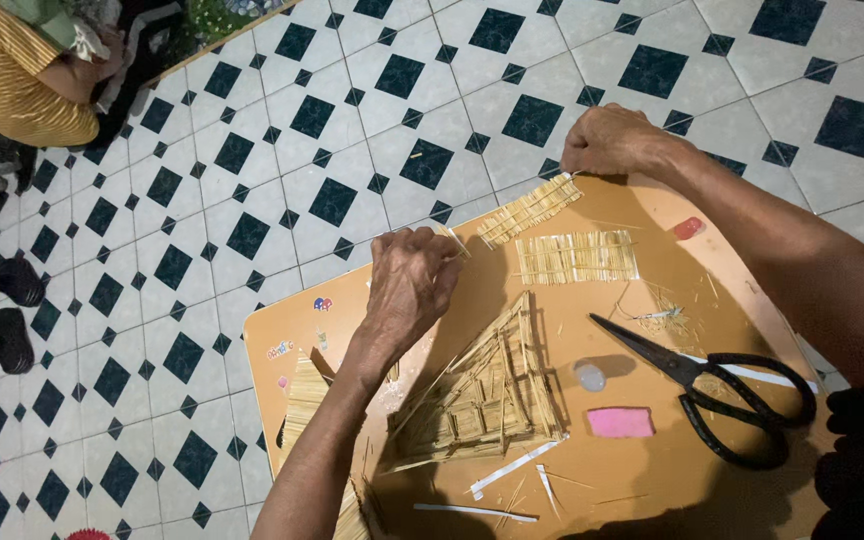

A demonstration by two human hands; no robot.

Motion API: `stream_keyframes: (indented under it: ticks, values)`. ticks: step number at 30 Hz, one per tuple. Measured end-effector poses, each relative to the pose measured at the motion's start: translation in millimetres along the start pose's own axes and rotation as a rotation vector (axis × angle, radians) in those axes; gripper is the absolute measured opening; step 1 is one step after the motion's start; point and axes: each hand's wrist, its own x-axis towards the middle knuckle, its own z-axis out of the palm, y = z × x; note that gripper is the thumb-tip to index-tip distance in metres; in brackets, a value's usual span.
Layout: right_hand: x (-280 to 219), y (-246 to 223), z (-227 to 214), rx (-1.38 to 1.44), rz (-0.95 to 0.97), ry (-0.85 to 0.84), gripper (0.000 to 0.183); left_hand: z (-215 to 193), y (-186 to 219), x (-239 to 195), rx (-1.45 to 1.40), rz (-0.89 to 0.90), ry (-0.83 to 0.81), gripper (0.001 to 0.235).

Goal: The person weaves thin bamboo strips into a triangular frame on a table. They apply glue to the edges, insert additional strips, and press them into place to build up the structure.

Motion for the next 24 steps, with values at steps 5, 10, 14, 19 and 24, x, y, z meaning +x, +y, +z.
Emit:
stream_keyframes:
  ticks: [5,10,14,19,24]
  values:
    - [-10,-7,-5,-0.012,-0.012,-0.024,0.017,-7,7,7,-0.042,-0.029,-0.021,0.008]
    - [-13,-11,-8,0.031,-0.040,-0.039,0.021,0,3,14,-0.049,-0.030,-0.019,0.008]
    - [-12,-10,-12,0.033,-0.076,-0.040,0.021,15,-5,22,-0.175,-0.103,-0.020,0.012]
    - [-19,-17,-21,0.031,-0.074,-0.030,0.022,28,-17,47,-0.354,-0.165,-0.074,0.019]
    - [-20,-25,-30,0.034,-0.095,-0.075,0.017,38,-22,78,-0.673,-0.256,-0.170,0.034]
